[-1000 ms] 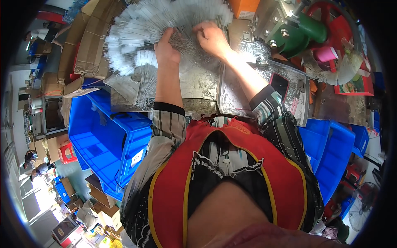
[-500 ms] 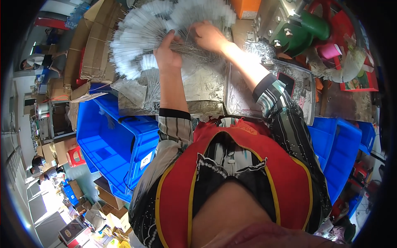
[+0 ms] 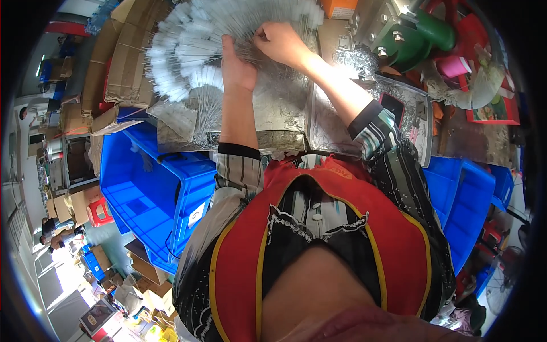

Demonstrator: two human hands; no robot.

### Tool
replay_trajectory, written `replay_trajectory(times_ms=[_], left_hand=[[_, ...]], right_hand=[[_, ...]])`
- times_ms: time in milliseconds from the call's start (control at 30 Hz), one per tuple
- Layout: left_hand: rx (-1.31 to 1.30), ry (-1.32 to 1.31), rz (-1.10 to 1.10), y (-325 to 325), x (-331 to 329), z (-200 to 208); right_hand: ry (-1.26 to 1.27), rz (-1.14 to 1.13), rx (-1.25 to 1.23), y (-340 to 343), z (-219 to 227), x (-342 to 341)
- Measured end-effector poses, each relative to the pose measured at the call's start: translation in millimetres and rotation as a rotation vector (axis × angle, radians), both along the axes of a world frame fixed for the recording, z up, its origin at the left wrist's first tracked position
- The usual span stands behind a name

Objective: Sorting and bundling white fibrous brush heads at a factory workbench.

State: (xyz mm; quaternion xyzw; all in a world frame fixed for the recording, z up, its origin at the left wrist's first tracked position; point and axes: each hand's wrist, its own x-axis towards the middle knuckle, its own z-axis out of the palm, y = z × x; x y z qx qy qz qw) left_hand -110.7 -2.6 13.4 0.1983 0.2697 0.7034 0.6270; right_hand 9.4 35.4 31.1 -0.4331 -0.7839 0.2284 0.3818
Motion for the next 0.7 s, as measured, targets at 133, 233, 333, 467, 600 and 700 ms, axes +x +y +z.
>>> replay_trajectory(times_ms=[133,233,333,467,600,700], left_hand=[[-0.104,0.075,0.071,-1.1,8.8,-7.3],[-0.206,0.071,0.061,-1.8,2.1,-9.0],[-0.180,0.121,0.220,0.3,-9.7,-13.7],[-0.179,0.020,0.127,-5.4,-4.7,-2.3],[-0.104,-0.022,0.069,-2.0,-5.7,-9.8],[-0.074,0.141,0.062,-1.0,-5.4,-12.2]], right_hand=[[-0.170,0.084,-0.034,-13.0,-3.4,-7.6],[-0.054,0.138,0.205,-26.8,-4.7,-10.6],[0.023,-0.107,0.022,-26.9,10.4,-4.2],[-0.171,-0.094,-0.352,7.8,-10.2,15.8],[0.075,0.025,-0.412,8.0,-33.5,4.7],[0.213,0.025,-0.595,11.6,-34.3,-1.3]])
